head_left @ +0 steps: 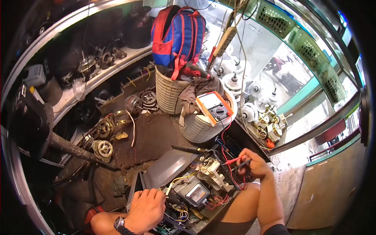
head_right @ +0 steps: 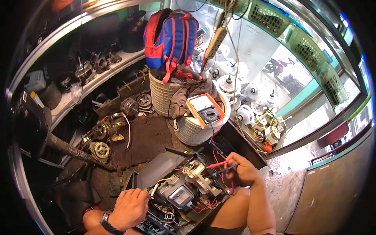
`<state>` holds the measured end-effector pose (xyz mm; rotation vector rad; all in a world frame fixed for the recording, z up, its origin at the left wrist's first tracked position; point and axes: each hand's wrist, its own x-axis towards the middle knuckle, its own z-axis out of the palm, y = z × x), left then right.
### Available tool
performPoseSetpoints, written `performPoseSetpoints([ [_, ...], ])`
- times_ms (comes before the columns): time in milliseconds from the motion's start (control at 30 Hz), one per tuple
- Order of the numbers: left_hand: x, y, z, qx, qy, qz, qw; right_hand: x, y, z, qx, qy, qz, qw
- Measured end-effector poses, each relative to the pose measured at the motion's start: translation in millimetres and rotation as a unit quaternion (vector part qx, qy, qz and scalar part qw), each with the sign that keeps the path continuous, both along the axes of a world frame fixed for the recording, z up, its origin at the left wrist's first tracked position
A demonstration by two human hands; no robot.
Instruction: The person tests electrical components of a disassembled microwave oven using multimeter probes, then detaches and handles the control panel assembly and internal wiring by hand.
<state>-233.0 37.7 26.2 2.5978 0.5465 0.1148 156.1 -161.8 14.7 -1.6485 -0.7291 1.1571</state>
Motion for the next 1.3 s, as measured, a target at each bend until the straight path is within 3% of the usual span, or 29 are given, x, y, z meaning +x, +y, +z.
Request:
performPoseSetpoints([
  [67,-1,1,0,0.010,0.005,0.001,1.000,19,-7,9,-0.040,0.020,-0.060,0.997],
  [100,-1,0,-1,0.011,0.008,0.010,1.000,30,-9,3,0.000,0.054,-0.067,0.996],
  [200,0,2,-2,0.007,0.009,-0.004,1.000,54,-7,21,-0.007,-0.100,-0.084,0.991],
  [233,0,2,-1,0.006,0.011,-0.002,1.000,58,-6,29,0.010,-0.097,-0.102,0.990],
  [367,1,-5,-3,-0.022,0.026,-0.046,0.998,34,16,74,0.046,-0.213,-0.033,0.975],
  [533,4,-1,3,-0.023,0.045,-0.051,0.997,-7,69,105,0.017,-0.286,0.191,0.939],
  [667,35,19,37,-0.131,-0.047,-0.014,0.990,-40,104,118,0.056,-0.326,0.326,0.886],
  [733,59,15,48,-0.104,-0.219,-0.012,0.970,-57,110,114,0.082,-0.335,0.351,0.870],
  [800,74,7,39,-0.199,-0.239,-0.053,0.949,-72,112,99,0.154,-0.337,0.315,0.874],
  [833,79,3,50,-0.303,-0.161,-0.046,0.938,-79,113,96,0.159,-0.334,0.295,0.881],
  [867,83,1,41,-0.300,-0.156,-0.049,0.940,-86,112,91,0.162,-0.329,0.274,0.889],
  [933,97,-1,21,-0.476,-0.139,0.017,0.868,-89,111,78,0.173,-0.316,0.244,0.900],
  [1000,99,3,25,-0.475,-0.116,0.014,0.872,-81,109,72,0.149,-0.320,0.255,0.900],
  [1100,92,10,22,-0.367,-0.127,0.033,0.921,-66,108,66,0.173,-0.281,0.286,0.900],
  [1133,88,13,28,-0.369,-0.125,0.035,0.921,-50,106,68,0.169,-0.314,0.330,0.874],
  [1200,81,24,43,-0.366,-0.056,0.074,0.926,-15,109,63,0.136,-0.245,0.250,0.927],
  [1267,79,25,57,-0.353,-0.071,0.072,0.930,33,126,53,0.042,-0.347,0.084,0.933],
  [1300,77,24,60,-0.341,-0.087,0.062,0.934,60,142,36,0.013,-0.414,0.014,0.910],
])
